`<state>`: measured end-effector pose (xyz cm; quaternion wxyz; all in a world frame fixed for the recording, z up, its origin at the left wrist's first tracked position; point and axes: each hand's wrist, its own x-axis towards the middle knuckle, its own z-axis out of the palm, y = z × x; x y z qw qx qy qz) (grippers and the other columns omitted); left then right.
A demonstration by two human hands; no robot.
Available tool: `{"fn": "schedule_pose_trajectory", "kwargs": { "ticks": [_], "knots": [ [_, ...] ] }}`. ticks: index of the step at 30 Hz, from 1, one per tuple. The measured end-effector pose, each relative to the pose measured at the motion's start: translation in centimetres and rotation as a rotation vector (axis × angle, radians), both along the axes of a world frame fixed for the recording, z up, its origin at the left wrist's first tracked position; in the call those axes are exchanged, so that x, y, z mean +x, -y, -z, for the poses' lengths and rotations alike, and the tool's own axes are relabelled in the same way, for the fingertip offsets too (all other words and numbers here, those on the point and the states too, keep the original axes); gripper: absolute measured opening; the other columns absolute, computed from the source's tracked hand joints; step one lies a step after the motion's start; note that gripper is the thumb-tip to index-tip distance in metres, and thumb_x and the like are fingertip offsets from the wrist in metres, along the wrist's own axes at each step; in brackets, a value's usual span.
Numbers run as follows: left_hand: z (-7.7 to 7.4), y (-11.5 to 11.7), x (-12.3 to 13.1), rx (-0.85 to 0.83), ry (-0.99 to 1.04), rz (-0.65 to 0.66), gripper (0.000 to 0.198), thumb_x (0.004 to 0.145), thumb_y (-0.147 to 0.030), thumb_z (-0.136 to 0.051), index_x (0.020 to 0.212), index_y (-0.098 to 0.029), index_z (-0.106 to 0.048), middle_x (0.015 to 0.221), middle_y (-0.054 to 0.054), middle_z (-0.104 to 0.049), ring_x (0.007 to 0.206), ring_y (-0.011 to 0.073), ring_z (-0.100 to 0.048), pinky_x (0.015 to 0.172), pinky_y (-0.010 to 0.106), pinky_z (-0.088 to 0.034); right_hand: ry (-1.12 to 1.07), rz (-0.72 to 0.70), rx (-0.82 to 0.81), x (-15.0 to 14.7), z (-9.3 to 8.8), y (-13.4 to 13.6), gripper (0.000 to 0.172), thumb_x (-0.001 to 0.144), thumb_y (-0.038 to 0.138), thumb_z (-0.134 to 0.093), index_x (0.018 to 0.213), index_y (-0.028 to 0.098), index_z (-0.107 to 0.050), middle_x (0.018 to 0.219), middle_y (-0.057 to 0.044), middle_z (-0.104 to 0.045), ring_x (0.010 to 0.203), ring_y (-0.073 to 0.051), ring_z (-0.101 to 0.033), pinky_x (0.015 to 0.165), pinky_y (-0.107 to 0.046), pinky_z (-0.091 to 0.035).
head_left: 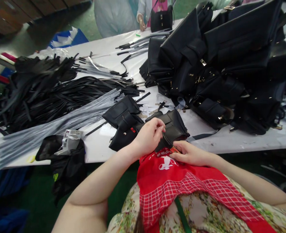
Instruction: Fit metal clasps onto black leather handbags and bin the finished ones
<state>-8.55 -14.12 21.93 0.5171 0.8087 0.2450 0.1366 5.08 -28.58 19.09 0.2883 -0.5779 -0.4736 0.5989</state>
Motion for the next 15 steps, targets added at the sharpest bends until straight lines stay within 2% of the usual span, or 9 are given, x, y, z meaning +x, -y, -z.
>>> {"fn": "schedule_pose_trajectory", "kwargs": {
  "ticks": [2, 4, 8, 11, 13, 15],
  "knots": [
    [0.5, 0.0, -0.7, -0.258, 0.061, -0.033, 0.007, 0.086, -0.019, -0.043, 0.090, -0.018, -0.049, 0.075, 0.000, -0.059, 0.057, 0.0100, -0.055, 0.052, 0.022, -0.047, -0.064, 0.034, -0.032, 0.0, 0.2, 0.1, 0.029, 0.082, 0.041, -0.060, 0.073, 0.019, -0.043, 0.057, 0.005, -0.046, 0.050, -0.007, -0.038, 0.044, -0.020, -0.028],
    [1.3, -0.4, -1.6, -0.419, 0.128, -0.155, 0.011, 0.079, -0.015, -0.046, 0.089, -0.018, -0.049, 0.074, -0.002, -0.058, 0.054, 0.0082, -0.053, 0.048, 0.020, -0.045, -0.164, 0.112, -0.057, 0.5, 0.5, 0.1, 0.028, 0.083, 0.041, -0.060, 0.075, 0.018, -0.045, 0.054, 0.005, -0.049, 0.046, -0.007, -0.039, 0.043, -0.020, -0.029],
    [3.4, -2.3, -4.3, -0.494, 0.215, -0.453, 0.010, 0.065, -0.010, -0.043, 0.067, -0.016, -0.051, 0.052, -0.006, -0.045, 0.041, 0.0045, -0.037, 0.039, 0.015, -0.028, -0.342, 0.427, 0.043, 4.8, 1.7, -1.9, 0.019, 0.083, 0.034, -0.060, 0.078, 0.018, -0.051, 0.044, 0.006, -0.044, 0.037, -0.007, -0.033, 0.038, -0.021, -0.023],
    [5.2, -3.5, -6.5, -0.542, 0.287, -0.592, 0.009, 0.063, -0.014, -0.042, 0.056, -0.016, -0.047, 0.044, -0.006, -0.037, 0.037, 0.0042, -0.029, 0.037, 0.016, -0.017, -0.436, 0.691, 0.143, 9.9, 2.8, -5.5, 0.021, 0.082, 0.037, -0.056, 0.086, 0.017, -0.058, 0.047, 0.005, -0.043, 0.039, -0.009, -0.037, 0.040, -0.021, -0.032],
    [6.1, -3.7, -7.7, -0.610, 0.323, -0.638, 0.010, 0.063, -0.017, -0.042, 0.055, -0.016, -0.047, 0.042, -0.006, -0.036, 0.036, 0.0045, -0.027, 0.036, 0.017, -0.015, -0.380, 0.875, 0.184, 12.4, 3.7, -8.0, 0.034, 0.084, 0.049, -0.047, 0.089, 0.017, -0.059, 0.055, 0.002, -0.051, 0.047, -0.011, -0.046, 0.047, -0.024, -0.042],
    [6.9, -3.6, -8.7, -0.669, 0.342, -0.674, 0.009, 0.063, -0.020, -0.043, 0.056, -0.017, -0.047, 0.042, -0.006, -0.035, 0.036, 0.0049, -0.027, 0.036, 0.017, -0.014, -0.165, 0.971, 0.209, 13.4, 4.9, -10.0, 0.046, 0.084, 0.060, -0.039, 0.091, 0.019, -0.059, 0.067, -0.002, -0.059, 0.058, -0.015, -0.056, 0.058, -0.029, -0.049]
  ]
}}
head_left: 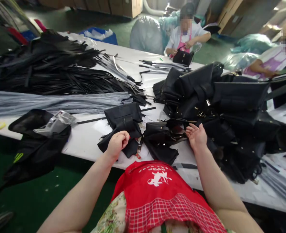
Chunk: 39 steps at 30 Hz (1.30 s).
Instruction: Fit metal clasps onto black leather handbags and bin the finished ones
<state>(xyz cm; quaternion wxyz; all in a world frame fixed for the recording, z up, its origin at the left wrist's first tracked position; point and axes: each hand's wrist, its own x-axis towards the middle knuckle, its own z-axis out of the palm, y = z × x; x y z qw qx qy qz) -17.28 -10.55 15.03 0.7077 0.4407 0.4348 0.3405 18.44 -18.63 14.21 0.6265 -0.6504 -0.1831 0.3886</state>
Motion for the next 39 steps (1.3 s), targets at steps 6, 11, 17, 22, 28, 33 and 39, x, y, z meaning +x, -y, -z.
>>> {"fn": "schedule_pose_trajectory", "kwargs": {
  "ticks": [6, 11, 17, 22, 28, 33, 39],
  "knots": [
    [2.9, 1.7, -2.2, -0.095, 0.040, -0.134, 0.018, 0.071, -0.029, -0.045, 0.057, -0.018, -0.043, 0.045, -0.008, -0.030, 0.037, 0.0047, -0.023, 0.037, 0.017, -0.013, 1.084, -0.386, -0.387, -2.6, 5.6, -4.3, 0.070, 0.062, 0.058, -0.069, 0.114, 0.013, -0.059, 0.127, -0.018, -0.054, 0.123, -0.034, -0.045, 0.107, -0.047, -0.031],
    [6.2, 3.4, -3.6, -0.204, -0.012, -0.174, 0.038, 0.074, -0.050, -0.050, 0.056, -0.020, -0.038, 0.046, -0.009, -0.025, 0.038, 0.0049, -0.019, 0.039, 0.019, -0.011, 1.344, -0.595, -0.624, -2.4, 7.4, -11.2, 0.096, 0.064, 0.055, -0.070, 0.137, 0.004, -0.036, 0.143, -0.024, -0.036, 0.135, -0.034, -0.031, 0.111, -0.042, -0.025],
    [7.7, 4.9, -4.6, -0.234, -0.064, -0.259, 0.053, 0.070, -0.071, -0.051, 0.061, -0.019, -0.046, 0.045, -0.009, -0.027, 0.042, 0.0067, -0.022, 0.041, 0.020, -0.015, 1.281, -0.873, -0.778, -4.3, 8.2, -15.8, 0.070, 0.058, 0.048, -0.078, 0.110, 0.006, -0.057, 0.112, -0.025, -0.061, 0.109, -0.040, -0.056, 0.092, -0.046, -0.043],
    [5.9, 4.8, -4.6, -0.252, 0.053, -0.328, 0.050, 0.071, -0.064, -0.056, 0.086, -0.016, -0.056, 0.048, -0.011, -0.025, 0.041, 0.0060, -0.019, 0.041, 0.019, -0.013, 1.132, -0.978, -0.738, -6.1, 6.6, -14.0, 0.026, 0.073, 0.034, -0.068, 0.083, 0.011, -0.063, 0.094, -0.020, -0.068, 0.096, -0.036, -0.063, 0.085, -0.045, -0.048],
    [2.8, 1.8, -2.1, -0.060, 0.079, -0.204, 0.044, 0.078, -0.053, -0.055, 0.095, -0.013, -0.059, 0.049, -0.010, -0.032, 0.041, 0.0062, -0.026, 0.041, 0.018, -0.017, 0.454, -0.809, -0.493, -0.4, -5.9, -9.2, 0.038, 0.075, 0.040, -0.068, 0.105, 0.017, -0.061, 0.094, -0.011, -0.071, 0.086, -0.027, -0.068, 0.075, -0.036, -0.056],
    [-1.4, 0.2, 1.2, 0.188, 0.018, -0.071, 0.032, 0.081, -0.044, -0.058, 0.094, -0.015, -0.065, 0.056, -0.003, -0.052, 0.046, 0.0083, -0.040, 0.043, 0.019, -0.029, -0.054, -0.790, -0.299, 1.3, -9.8, -1.7, 0.056, 0.047, 0.027, -0.082, 0.099, 0.017, -0.064, 0.084, -0.008, -0.071, 0.069, -0.024, -0.068, 0.061, -0.032, -0.056],
    [-3.7, 1.6, 1.5, 0.366, -0.055, -0.061, 0.024, 0.084, -0.037, -0.057, 0.092, -0.017, -0.067, 0.079, 0.003, -0.066, 0.070, 0.0134, -0.057, 0.062, 0.022, -0.044, -0.227, -0.950, -0.268, -3.7, -3.7, 2.8, 0.053, 0.040, 0.020, -0.079, 0.090, 0.015, -0.064, 0.078, -0.004, -0.069, 0.069, -0.019, -0.063, 0.061, -0.026, -0.051]
  ]
}}
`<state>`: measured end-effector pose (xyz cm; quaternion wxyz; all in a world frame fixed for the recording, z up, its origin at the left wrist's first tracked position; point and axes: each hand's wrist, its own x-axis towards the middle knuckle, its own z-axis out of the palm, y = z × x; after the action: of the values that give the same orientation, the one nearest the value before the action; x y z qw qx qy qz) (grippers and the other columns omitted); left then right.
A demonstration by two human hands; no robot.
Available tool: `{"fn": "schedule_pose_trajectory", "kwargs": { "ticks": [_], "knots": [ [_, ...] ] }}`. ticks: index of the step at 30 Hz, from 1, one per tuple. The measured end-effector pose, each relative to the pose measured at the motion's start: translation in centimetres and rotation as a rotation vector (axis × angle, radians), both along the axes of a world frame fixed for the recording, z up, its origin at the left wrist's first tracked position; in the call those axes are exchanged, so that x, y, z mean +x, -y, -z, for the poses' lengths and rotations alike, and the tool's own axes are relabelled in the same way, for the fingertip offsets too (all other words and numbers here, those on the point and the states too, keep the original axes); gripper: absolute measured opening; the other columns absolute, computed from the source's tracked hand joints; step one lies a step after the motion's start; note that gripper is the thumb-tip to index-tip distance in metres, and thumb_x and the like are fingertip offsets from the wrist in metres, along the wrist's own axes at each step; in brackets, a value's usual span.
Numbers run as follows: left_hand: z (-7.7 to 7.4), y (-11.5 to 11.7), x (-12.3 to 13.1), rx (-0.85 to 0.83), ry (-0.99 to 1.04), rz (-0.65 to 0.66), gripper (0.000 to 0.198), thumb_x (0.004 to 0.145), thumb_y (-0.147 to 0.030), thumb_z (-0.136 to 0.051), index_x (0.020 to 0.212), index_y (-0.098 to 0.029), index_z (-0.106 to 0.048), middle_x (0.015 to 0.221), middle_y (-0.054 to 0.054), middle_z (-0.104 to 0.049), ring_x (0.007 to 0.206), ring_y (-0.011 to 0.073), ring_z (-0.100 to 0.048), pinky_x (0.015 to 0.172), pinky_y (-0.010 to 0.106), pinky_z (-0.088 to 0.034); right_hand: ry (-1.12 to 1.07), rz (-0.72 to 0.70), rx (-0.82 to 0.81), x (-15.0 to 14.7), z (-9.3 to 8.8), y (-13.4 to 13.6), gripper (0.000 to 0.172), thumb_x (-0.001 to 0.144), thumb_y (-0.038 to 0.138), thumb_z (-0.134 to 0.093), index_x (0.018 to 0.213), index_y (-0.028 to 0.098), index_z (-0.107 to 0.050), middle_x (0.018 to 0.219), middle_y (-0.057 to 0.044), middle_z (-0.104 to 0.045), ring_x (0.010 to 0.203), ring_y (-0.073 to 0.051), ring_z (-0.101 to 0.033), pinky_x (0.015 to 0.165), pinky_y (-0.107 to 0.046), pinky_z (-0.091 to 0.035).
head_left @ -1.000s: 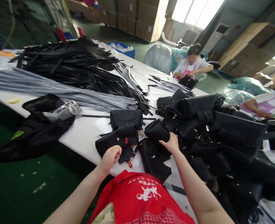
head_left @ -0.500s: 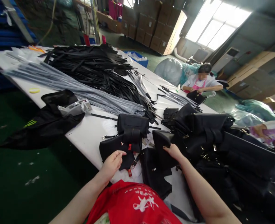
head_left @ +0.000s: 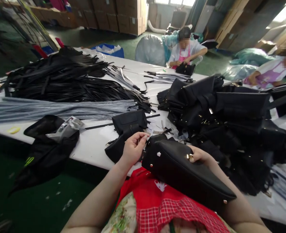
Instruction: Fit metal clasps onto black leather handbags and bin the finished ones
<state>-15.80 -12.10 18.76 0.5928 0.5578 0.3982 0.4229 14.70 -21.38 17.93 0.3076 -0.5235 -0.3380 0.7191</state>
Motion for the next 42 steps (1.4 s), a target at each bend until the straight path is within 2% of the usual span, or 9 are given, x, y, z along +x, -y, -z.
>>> {"fn": "schedule_pose_trajectory", "kwargs": {
  "ticks": [5, 11, 17, 22, 26, 30, 35, 39, 42],
  "knots": [
    [-1.0, 1.6, -1.6, 0.211, -0.196, 0.073, 0.021, 0.085, -0.035, -0.057, 0.082, -0.017, -0.068, 0.077, 0.004, -0.064, 0.069, 0.0140, -0.055, 0.064, 0.024, -0.043, -0.009, -0.023, 0.008, -1.1, 2.0, 0.8, 0.051, 0.043, 0.026, -0.078, 0.091, 0.016, -0.064, 0.080, -0.003, -0.067, 0.073, -0.020, -0.062, 0.066, -0.028, -0.050],
    [-3.1, 2.8, -1.8, 0.443, -0.288, 0.110, 0.018, 0.078, -0.033, -0.069, 0.088, -0.018, -0.069, 0.057, -0.004, -0.044, 0.053, 0.0103, -0.043, 0.056, 0.024, -0.038, 0.010, -0.043, 0.058, -0.6, 2.5, 0.6, 0.065, 0.044, 0.026, -0.078, 0.107, 0.016, -0.061, 0.092, -0.006, -0.067, 0.077, -0.021, -0.061, 0.066, -0.028, -0.049],
    [-4.6, 3.3, -1.6, 0.615, -0.438, 0.133, 0.015, 0.083, -0.031, -0.064, 0.089, -0.019, -0.070, 0.054, -0.004, -0.043, 0.052, 0.0105, -0.045, 0.054, 0.024, -0.037, -0.015, -0.141, 0.095, -0.7, 2.3, -0.2, 0.042, 0.052, 0.027, -0.076, 0.091, 0.015, -0.064, 0.081, -0.003, -0.066, 0.070, -0.016, -0.059, 0.062, -0.024, -0.048],
    [-3.8, 3.0, -1.5, 0.476, -0.580, 0.128, 0.014, 0.082, -0.032, -0.062, 0.081, -0.021, -0.070, 0.053, -0.003, -0.047, 0.057, 0.0133, -0.050, 0.057, 0.024, -0.040, 0.021, -0.155, 0.081, -0.9, 1.7, -0.8, 0.035, 0.055, 0.027, -0.076, 0.085, 0.013, -0.065, 0.077, -0.001, -0.067, 0.064, -0.014, -0.059, 0.057, -0.022, -0.048],
    [-2.3, 2.2, -1.3, 0.329, -0.624, 0.090, 0.017, 0.078, -0.036, -0.066, 0.075, -0.020, -0.069, 0.049, -0.005, -0.044, 0.049, 0.0112, -0.045, 0.050, 0.023, -0.036, -0.002, -0.142, 0.038, -1.2, 1.8, -1.3, 0.033, 0.055, 0.024, -0.076, 0.083, 0.012, -0.065, 0.077, -0.002, -0.070, 0.062, -0.014, -0.061, 0.055, -0.022, -0.049],
    [-1.2, 1.3, -1.2, 0.277, -0.613, 0.163, 0.018, 0.079, -0.036, -0.064, 0.074, -0.019, -0.067, 0.048, -0.006, -0.044, 0.047, 0.0098, -0.041, 0.049, 0.022, -0.034, -0.069, -0.068, 0.007, -1.7, 1.9, -1.2, 0.031, 0.055, 0.021, -0.075, 0.083, 0.011, -0.066, 0.076, -0.002, -0.071, 0.061, -0.014, -0.061, 0.056, -0.023, -0.050],
    [-0.7, 1.0, -1.3, 0.104, -0.430, 0.261, 0.019, 0.082, -0.037, -0.060, 0.076, -0.018, -0.060, 0.064, -0.003, -0.056, 0.056, 0.0096, -0.047, 0.051, 0.020, -0.036, -0.173, 0.077, -0.090, -2.8, 1.6, 0.4, 0.029, 0.063, 0.021, -0.070, 0.091, 0.014, -0.065, 0.084, -0.002, -0.071, 0.069, -0.015, -0.064, 0.063, -0.025, -0.052],
    [-0.2, 0.5, -1.6, -0.096, -0.191, 0.151, 0.019, 0.083, -0.037, -0.060, 0.082, -0.019, -0.054, 0.056, -0.007, -0.046, 0.046, 0.0068, -0.037, 0.043, 0.018, -0.028, -0.213, 0.105, -0.118, -2.9, 2.1, 1.4, 0.035, 0.064, 0.022, -0.069, 0.098, 0.013, -0.065, 0.088, -0.005, -0.071, 0.071, -0.017, -0.066, 0.065, -0.027, -0.053],
    [0.4, 0.1, -1.8, -0.085, -0.175, 0.098, 0.019, 0.081, -0.035, -0.062, 0.083, -0.017, -0.056, 0.062, -0.004, -0.052, 0.050, 0.0066, -0.042, 0.046, 0.017, -0.033, -0.184, 0.044, -0.127, -2.6, 2.7, 1.2, 0.035, 0.066, 0.024, -0.068, 0.098, 0.011, -0.065, 0.087, -0.007, -0.072, 0.070, -0.018, -0.066, 0.063, -0.027, -0.053]
  ]
}}
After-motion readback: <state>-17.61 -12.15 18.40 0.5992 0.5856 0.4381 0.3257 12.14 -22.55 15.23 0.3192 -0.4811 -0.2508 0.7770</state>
